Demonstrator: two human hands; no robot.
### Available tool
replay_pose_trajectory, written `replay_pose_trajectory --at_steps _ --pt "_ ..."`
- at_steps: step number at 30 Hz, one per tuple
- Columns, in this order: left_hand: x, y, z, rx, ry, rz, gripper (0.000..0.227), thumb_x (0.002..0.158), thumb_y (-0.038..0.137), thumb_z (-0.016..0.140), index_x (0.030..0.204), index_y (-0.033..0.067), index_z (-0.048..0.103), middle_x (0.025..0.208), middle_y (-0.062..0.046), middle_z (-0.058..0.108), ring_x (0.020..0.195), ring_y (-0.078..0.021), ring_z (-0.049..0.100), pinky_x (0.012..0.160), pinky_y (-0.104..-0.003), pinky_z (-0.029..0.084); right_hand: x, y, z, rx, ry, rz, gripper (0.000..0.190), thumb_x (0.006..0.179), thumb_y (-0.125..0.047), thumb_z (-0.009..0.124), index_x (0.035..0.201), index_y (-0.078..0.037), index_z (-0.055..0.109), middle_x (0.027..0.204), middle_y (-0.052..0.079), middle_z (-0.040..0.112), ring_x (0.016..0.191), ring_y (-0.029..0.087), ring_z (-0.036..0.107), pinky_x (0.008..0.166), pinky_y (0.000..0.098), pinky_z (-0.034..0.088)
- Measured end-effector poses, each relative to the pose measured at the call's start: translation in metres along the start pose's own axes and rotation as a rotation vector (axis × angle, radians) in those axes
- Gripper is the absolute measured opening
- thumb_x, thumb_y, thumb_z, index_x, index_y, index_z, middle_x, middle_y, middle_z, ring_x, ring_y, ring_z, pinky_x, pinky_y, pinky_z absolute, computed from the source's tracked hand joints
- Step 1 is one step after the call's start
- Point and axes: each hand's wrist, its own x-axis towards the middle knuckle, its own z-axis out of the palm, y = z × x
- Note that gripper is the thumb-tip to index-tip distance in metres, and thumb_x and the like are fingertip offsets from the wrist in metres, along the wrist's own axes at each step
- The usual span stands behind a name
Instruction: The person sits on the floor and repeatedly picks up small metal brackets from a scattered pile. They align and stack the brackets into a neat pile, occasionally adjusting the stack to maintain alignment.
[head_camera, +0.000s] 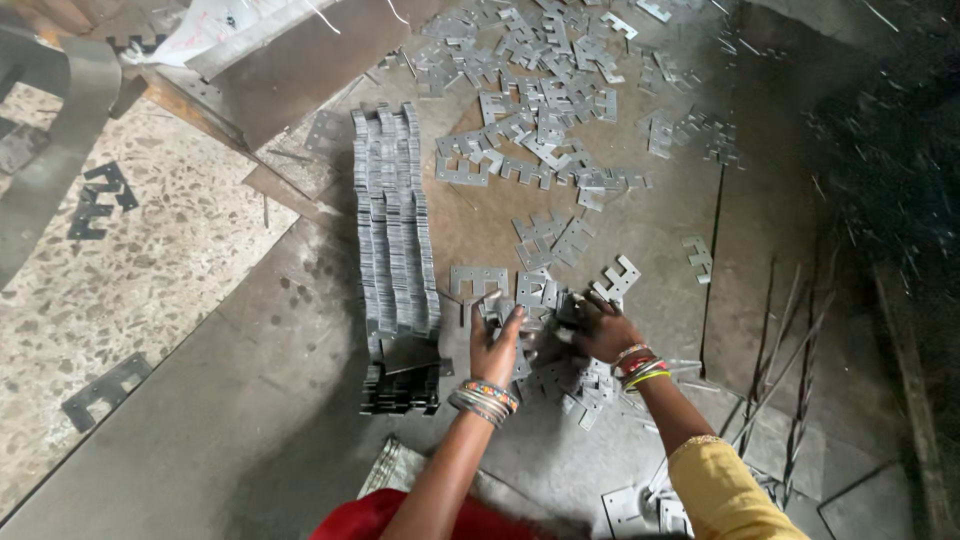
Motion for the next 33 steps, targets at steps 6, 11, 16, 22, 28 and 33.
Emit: replay_pose_trajectory --at_steps 6,11,16,22,28,33 --pt "0.014 -0.035 -0.007 -0.1 -0.124 -0.162 0.074 0.083 0.002 0.066 0.148 0.0134 0.033 0.106 -0.014 0.07 0.081 -0.0236 0.072 0.064 -0.039 0.064 -0.039 0.014 -0.001 0.029 0.196 0.027 0.064 0.071 -0.018 0.076 0.133 -0.013 0.062 0.13 0.018 0.067 0.108 0.042 0.068 0.089 0.0485 0.057" --pt "0.011 -0.032 -0.001 -0.095 -0.184 -0.255 0.078 0.088 0.002 0.07 0.152 0.0114 0.026 0.112 -0.016 0.07 0.087 -0.0251 0.073 0.066 -0.04 0.065 -0.031 -0.011 0.008 -0.04 0.126 -0.031 0.048 0.081 -0.013 0.072 0.129 -0.009 0.064 0.12 0.022 0.07 0.102 0.043 0.07 0.089 0.0489 0.058" --pt "0.005 -0.011 0.004 0.061 -0.141 -0.328 0.073 0.086 0.014 0.075 0.144 0.0207 0.032 0.112 -0.008 0.07 0.088 -0.0215 0.073 0.067 -0.038 0.063 -0.041 -0.034 -0.012 -0.026 0.04 0.371 0.062 0.078 -0.038 0.081 0.13 -0.01 0.061 0.11 0.021 0.072 0.102 0.042 0.07 0.086 0.0516 0.057" --pt "0.005 -0.021 0.001 0.138 -0.183 -0.342 0.055 0.089 0.031 0.077 0.134 0.0145 0.05 0.108 -0.012 0.071 0.083 -0.0209 0.07 0.062 -0.036 0.06 -0.047 -0.048 -0.018 0.17 0.11 0.551 0.059 0.068 -0.035 0.087 0.119 -0.012 0.069 0.108 0.019 0.074 0.101 0.04 0.071 0.085 0.0492 0.057" --pt "0.02 -0.044 -0.009 0.318 -0.251 0.033 0.057 0.106 0.052 0.067 0.138 0.0064 0.055 0.124 -0.005 0.067 0.108 -0.0151 0.065 0.087 -0.031 0.051 -0.083 -0.069 -0.073 0.32 0.355 -0.021 0.037 0.078 -0.017 0.076 0.115 -0.013 0.072 0.102 0.016 0.073 0.095 0.036 0.074 0.082 0.0428 0.059" --pt "0.019 -0.035 -0.002 -0.056 -0.432 -0.37 0.064 0.098 0.063 0.057 0.124 0.0052 0.063 0.098 -0.008 0.073 0.082 -0.0192 0.071 0.067 -0.032 0.06 -0.097 -0.076 -0.093 0.076 0.338 -0.002 0.06 0.075 -0.028 0.08 0.127 -0.009 0.059 0.114 0.02 0.071 0.103 0.042 0.07 0.08 0.0482 0.057"
